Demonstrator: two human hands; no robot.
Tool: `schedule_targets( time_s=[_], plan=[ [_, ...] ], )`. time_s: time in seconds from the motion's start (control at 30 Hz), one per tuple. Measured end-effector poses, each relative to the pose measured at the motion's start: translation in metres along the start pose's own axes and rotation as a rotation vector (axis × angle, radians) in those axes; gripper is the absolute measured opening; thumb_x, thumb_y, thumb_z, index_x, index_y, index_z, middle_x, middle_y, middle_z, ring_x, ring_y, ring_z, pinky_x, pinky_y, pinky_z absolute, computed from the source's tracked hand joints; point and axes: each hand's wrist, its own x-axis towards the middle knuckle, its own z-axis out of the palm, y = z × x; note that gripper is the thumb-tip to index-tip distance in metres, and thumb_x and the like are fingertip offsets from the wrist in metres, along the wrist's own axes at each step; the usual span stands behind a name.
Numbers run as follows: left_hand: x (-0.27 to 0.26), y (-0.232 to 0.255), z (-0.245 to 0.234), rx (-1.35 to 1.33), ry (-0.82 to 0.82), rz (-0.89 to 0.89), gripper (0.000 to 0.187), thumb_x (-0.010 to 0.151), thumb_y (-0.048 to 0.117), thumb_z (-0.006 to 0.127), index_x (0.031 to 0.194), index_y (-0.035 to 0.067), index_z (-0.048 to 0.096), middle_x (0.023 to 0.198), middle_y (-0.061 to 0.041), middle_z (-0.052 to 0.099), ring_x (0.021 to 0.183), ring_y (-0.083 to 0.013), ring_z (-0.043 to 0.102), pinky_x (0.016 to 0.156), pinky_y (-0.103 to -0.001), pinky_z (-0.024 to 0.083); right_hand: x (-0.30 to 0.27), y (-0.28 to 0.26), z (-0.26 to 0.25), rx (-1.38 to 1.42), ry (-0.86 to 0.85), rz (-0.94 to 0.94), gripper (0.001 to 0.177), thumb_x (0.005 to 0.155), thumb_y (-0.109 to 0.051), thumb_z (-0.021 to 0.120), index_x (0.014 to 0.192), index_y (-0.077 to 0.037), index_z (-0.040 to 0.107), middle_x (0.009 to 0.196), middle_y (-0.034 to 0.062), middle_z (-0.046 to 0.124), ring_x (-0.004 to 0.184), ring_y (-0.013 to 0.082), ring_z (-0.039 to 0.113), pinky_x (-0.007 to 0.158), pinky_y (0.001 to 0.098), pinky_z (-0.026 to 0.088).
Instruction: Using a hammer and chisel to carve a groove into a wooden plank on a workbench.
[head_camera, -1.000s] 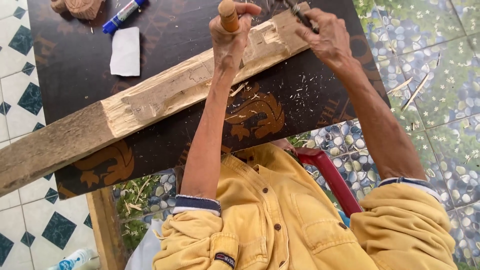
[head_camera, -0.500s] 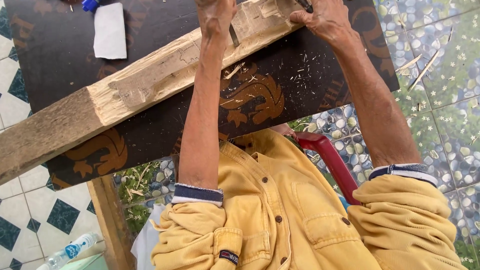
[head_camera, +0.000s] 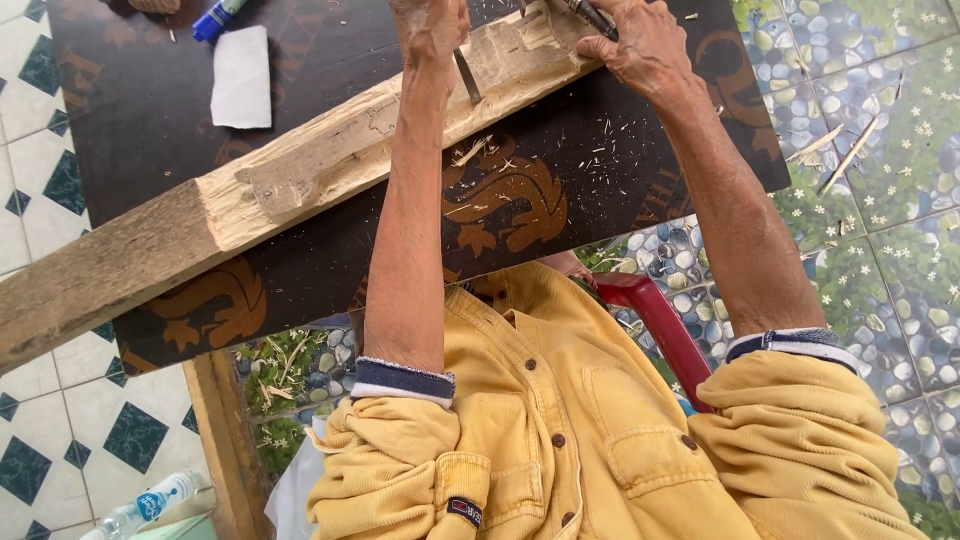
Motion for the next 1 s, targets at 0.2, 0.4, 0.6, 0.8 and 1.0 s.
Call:
schedule_targets(
  time_s=[0.2, 0.4, 0.6, 0.8, 1.0],
  plan=[
    [0.023, -0.087, -0.042, -0.037, -0.023, 0.017, 0.034, 0.089, 0.043, 0.085, 0.102, 0.018, 0.067, 0.068, 0.001, 0.053, 0.052, -0.0107, 0.042, 0.039, -0.023, 0.032, -0.001, -0.001, -0.004, 0.077, -0.045, 0.047, 0.06, 0.106, -0.046, 0.072, 0.157, -0.024, 0.049, 0.144, 0.0244, 0.054, 0.12, 0.0533, 0.046, 0.092, 0.0771, 0.039],
    [0.029, -0.087, -0.047, 0.14, 0.005, -0.191, 0.055, 0.078, 0.069, 0.073, 0.074, 0.016, 0.06, 0.062, 0.004, 0.058, 0.047, -0.0083, 0.044, 0.042, -0.023, 0.04, -0.004, -0.001, -0.003, 0.067, -0.038, 0.03, 0.056, 0.105, -0.048, 0.072, 0.153, -0.023, 0.057, 0.135, 0.023, 0.062, 0.112, 0.0484, 0.048, 0.087, 0.0677, 0.041],
    [0.02, -0.007, -0.086, -0.191, 0.228, -0.343, 0.015, 0.105, 0.009, 0.066, 0.111, 0.008, 0.08, 0.054, 0.006, 0.034, 0.042, -0.0072, 0.033, 0.037, -0.028, 0.025, 0.001, -0.007, -0.009, 0.061, 0.188, -0.169, 0.065, 0.104, -0.066, 0.052, 0.151, -0.023, 0.065, 0.108, 0.0176, 0.08, 0.083, 0.0428, 0.074, 0.056, 0.0618, 0.054],
    [-0.016, 0.005, -0.07, -0.269, -0.015, 0.128, 0.011, 0.103, 0.008, 0.072, 0.112, 0.008, 0.078, 0.058, 0.003, 0.029, 0.044, -0.011, 0.03, 0.041, -0.032, 0.026, -0.002, -0.013, -0.004, -0.008, 0.009, 0.035, 0.055, 0.102, -0.041, 0.08, 0.15, -0.019, 0.065, 0.112, 0.0302, 0.072, 0.099, 0.0527, 0.064, 0.068, 0.0648, 0.051],
    [-0.036, 0.01, -0.033, -0.203, 0.107, 0.241, 0.018, 0.101, 0.012, 0.073, 0.116, 0.002, 0.073, 0.066, -0.005, 0.058, 0.043, -0.0104, 0.039, 0.035, -0.028, 0.034, -0.003, -0.012, -0.003, 0.041, -0.034, 0.109, 0.055, 0.103, -0.042, 0.076, 0.154, -0.032, 0.058, 0.104, 0.021, 0.069, 0.1, 0.0432, 0.055, 0.074, 0.0535, 0.046]
  ],
)
